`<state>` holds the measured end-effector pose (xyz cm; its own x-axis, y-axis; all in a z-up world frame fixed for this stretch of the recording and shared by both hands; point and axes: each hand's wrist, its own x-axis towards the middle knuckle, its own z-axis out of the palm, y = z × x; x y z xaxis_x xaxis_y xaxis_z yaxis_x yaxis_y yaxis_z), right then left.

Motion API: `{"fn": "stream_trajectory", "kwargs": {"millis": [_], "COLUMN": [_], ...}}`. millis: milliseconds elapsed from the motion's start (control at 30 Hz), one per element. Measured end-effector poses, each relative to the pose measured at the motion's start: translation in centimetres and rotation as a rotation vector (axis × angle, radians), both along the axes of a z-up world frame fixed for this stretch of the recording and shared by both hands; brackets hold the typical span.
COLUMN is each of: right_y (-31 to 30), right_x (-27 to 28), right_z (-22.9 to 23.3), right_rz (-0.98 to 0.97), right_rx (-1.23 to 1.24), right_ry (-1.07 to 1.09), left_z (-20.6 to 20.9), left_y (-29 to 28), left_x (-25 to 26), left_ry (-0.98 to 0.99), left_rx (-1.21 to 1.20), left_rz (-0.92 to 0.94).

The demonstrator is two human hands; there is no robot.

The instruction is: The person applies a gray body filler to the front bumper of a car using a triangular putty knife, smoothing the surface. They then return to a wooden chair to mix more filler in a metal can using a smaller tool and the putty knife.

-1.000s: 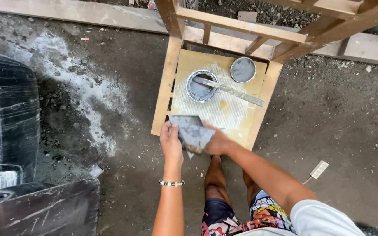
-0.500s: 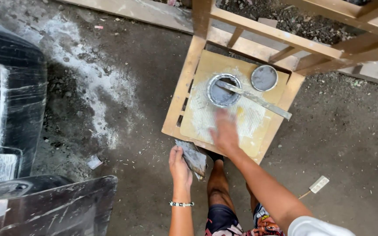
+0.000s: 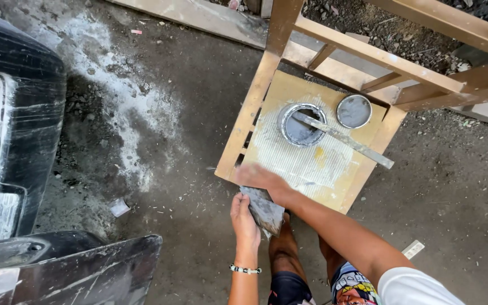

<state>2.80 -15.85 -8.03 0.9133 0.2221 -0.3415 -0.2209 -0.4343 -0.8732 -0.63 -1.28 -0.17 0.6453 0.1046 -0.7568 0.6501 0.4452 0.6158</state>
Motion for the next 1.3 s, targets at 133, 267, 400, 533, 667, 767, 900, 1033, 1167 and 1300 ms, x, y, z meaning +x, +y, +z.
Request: {"fn": "stream_trajectory", "kwargs": {"millis": [133,267,400,533,667,767,900,1033,1167,1300], "right_y": [-0.2,0.3,-1.4,-1.6,-6.2,-9.8,-7.5,-2.7,-3.5,-4.4], "right_x": [3.2,3.3,6.3,0.0,-3.7,-4.3,-0.6,-7.7,-7.5,-3.9], "right_z": [-0.6,-3.4,7.8,2.0,0.6,0.3,3.6,-1.8,2.5,10.8], "right_rz": [-0.113,0.157,0.047,0.158,-0.231,-0.56,-0.393,-0.048,-0.198,-0.483], "right_rx": [-0.276,-0.385,-0.293,-0.069,-0.273,-0.546,-0.642,-0.26,-0.475,-0.498], "right_ry": [-0.209,-0.319,0.034,-0.084,-0.418,-0.291,-0.016,0.074,-0.188,0.188], "left_z": [-1.1,-1.0,1.5,-0.1,1.8,1.4,-0.9,2.3,1.4,2.1], "left_y": [-0.3,-1.0,-1.3,-1.1,-1.9,-1.7,-2.0,-4.6,-2.8,-1.8], "left_x": [-0.6,-0.2,0.8,0.3,0.5,-0.2,-1.1,0.7,0.9,1.8], "left_ry": [-0.06,-0.088,-0.061,-0.101,-0.054,-0.03,-0.056,0.046,-0.051,-0.057], "left_rx": [-0.04,-0.074,-0.073,-0.077,-0.061,-0.038,-0.039,-0.111,-0.21,-0.088], "left_rz": [-0.026,-0.015,-0.011,0.004,-0.034,-0.066,-0.03,0.034,0.059,0.075]}}
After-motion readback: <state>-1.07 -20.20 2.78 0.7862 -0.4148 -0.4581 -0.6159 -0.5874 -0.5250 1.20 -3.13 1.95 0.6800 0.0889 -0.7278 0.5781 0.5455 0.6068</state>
